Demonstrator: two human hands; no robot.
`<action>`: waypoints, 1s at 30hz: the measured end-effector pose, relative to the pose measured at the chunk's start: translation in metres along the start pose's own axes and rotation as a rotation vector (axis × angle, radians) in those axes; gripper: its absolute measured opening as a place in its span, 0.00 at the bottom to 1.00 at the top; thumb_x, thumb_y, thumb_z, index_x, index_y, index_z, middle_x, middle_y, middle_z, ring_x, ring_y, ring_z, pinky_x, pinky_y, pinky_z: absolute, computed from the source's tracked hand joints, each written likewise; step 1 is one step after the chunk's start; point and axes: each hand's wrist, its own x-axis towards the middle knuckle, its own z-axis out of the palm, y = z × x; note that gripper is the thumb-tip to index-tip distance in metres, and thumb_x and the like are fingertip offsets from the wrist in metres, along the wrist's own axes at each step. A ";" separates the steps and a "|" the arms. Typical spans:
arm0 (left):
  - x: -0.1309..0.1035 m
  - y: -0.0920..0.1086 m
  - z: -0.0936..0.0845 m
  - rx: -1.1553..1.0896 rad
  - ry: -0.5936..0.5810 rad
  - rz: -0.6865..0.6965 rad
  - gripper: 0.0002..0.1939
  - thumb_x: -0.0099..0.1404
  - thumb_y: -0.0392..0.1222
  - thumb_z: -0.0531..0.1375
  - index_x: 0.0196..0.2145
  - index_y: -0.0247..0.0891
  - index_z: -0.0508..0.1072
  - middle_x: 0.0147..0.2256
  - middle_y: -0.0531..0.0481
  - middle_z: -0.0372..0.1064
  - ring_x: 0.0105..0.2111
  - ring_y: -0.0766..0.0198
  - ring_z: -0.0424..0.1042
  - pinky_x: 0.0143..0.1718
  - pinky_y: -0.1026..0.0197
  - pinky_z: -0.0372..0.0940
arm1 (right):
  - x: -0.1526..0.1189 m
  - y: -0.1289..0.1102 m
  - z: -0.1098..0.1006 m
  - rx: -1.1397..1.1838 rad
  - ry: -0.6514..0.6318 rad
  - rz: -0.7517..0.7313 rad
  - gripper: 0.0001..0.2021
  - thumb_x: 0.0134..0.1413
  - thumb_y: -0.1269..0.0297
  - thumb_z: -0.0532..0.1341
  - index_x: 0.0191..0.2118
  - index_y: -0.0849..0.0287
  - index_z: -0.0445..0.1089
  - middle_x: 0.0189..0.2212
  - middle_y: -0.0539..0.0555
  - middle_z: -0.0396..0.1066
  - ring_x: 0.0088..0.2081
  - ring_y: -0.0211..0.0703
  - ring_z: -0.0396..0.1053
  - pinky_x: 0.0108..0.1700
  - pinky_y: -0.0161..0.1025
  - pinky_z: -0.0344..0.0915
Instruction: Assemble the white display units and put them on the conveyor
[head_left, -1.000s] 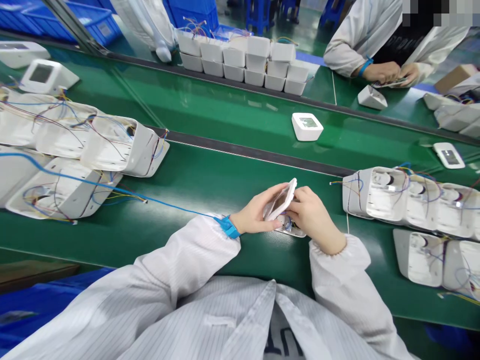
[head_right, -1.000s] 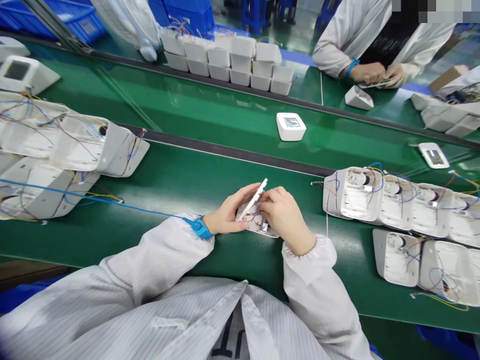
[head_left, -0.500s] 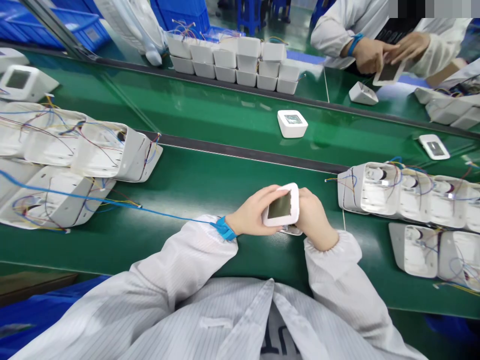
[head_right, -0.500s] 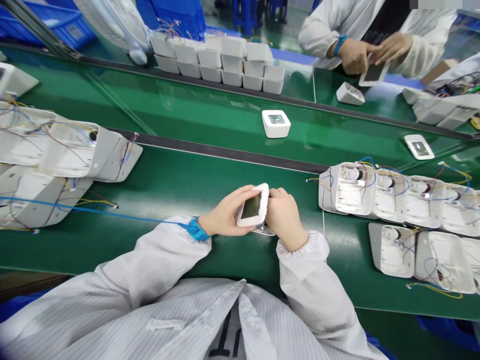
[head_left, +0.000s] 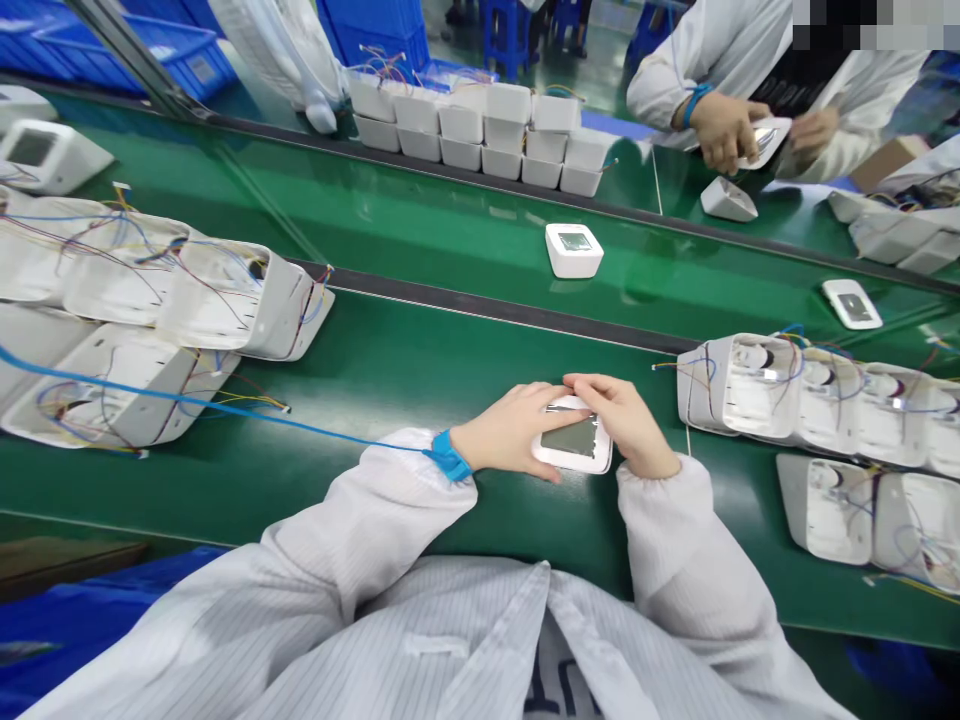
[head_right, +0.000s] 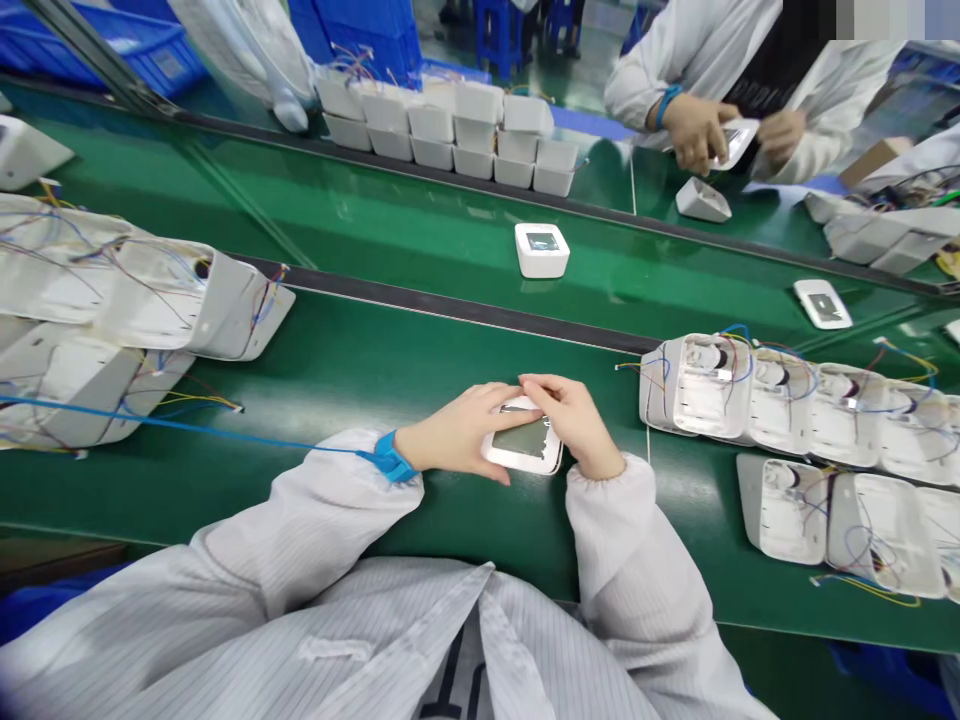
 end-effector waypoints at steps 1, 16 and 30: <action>0.000 0.001 0.001 -0.004 0.005 -0.002 0.50 0.48 0.67 0.68 0.64 0.45 0.60 0.64 0.33 0.55 0.62 0.36 0.57 0.60 0.36 0.54 | 0.000 0.000 0.006 -0.003 0.008 -0.017 0.19 0.52 0.48 0.65 0.43 0.56 0.78 0.43 0.57 0.79 0.45 0.49 0.76 0.49 0.48 0.71; -0.001 0.015 0.015 0.150 0.369 -0.111 0.43 0.57 0.62 0.63 0.63 0.35 0.61 0.57 0.31 0.62 0.57 0.37 0.62 0.59 0.36 0.57 | -0.004 0.002 0.010 -0.352 0.231 -0.113 0.27 0.60 0.40 0.54 0.48 0.59 0.74 0.49 0.61 0.75 0.48 0.53 0.72 0.51 0.50 0.67; -0.004 0.011 -0.009 -0.173 0.417 -0.312 0.17 0.70 0.50 0.55 0.48 0.38 0.75 0.38 0.49 0.79 0.35 0.61 0.77 0.38 0.61 0.67 | -0.008 0.006 0.009 -0.344 0.194 -0.405 0.22 0.62 0.49 0.57 0.52 0.58 0.72 0.46 0.58 0.77 0.47 0.51 0.74 0.50 0.48 0.69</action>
